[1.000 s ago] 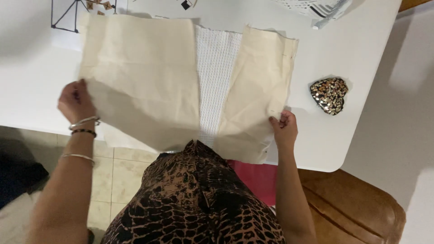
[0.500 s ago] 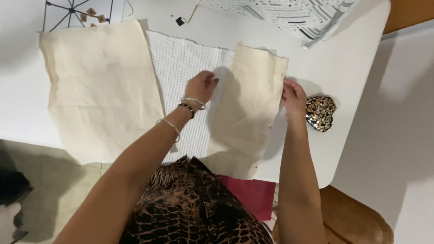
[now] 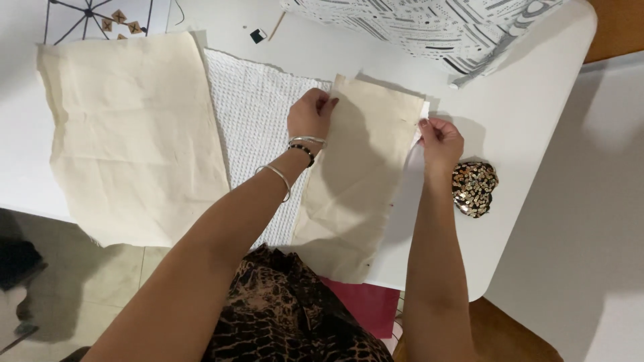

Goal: Pinning two pieces of fabric together along the edges in preparation for sewing

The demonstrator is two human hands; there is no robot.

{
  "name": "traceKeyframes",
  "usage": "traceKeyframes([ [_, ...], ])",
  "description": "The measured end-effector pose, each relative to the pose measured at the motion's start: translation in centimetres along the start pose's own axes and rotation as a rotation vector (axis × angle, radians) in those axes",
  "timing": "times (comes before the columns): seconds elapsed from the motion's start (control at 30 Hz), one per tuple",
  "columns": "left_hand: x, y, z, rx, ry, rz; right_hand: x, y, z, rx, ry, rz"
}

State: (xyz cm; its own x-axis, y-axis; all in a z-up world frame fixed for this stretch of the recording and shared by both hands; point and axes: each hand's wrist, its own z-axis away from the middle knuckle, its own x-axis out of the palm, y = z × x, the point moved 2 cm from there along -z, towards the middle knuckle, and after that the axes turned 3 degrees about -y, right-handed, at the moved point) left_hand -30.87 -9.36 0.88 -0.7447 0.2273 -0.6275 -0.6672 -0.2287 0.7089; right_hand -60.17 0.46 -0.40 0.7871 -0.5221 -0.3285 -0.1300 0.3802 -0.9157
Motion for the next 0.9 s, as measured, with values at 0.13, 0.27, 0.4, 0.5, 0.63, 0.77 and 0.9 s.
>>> traceKeyframes([
  [0.13,0.1,-0.2,0.6,0.059,0.033,-0.002,0.7,-1.0,0.6,-0.106,0.056,0.142],
  [0.27,0.6,-0.4,0.1,0.090,-0.001,-0.110,0.6,-2.1,0.7,-0.054,-0.048,0.121],
  [0.4,-0.4,0.0,0.4,0.065,-0.003,-0.093,0.8,0.3,-1.3,-0.099,-0.046,0.178],
  [0.5,-0.1,0.1,0.0,0.032,-0.025,-0.118,1.3,-2.6,0.3,-0.105,-0.022,0.240],
  [0.63,0.7,-1.0,-0.5,0.101,-0.034,-0.117,0.7,-2.0,0.5,0.032,-0.079,0.105],
  [0.77,0.8,-1.9,-0.6,0.112,-0.035,-0.079,0.9,-1.4,0.7,-0.017,-0.133,0.089],
  [0.9,0.4,-1.7,-0.4,0.084,-0.018,-0.034,0.9,0.3,0.4,-0.116,-0.071,0.110],
])
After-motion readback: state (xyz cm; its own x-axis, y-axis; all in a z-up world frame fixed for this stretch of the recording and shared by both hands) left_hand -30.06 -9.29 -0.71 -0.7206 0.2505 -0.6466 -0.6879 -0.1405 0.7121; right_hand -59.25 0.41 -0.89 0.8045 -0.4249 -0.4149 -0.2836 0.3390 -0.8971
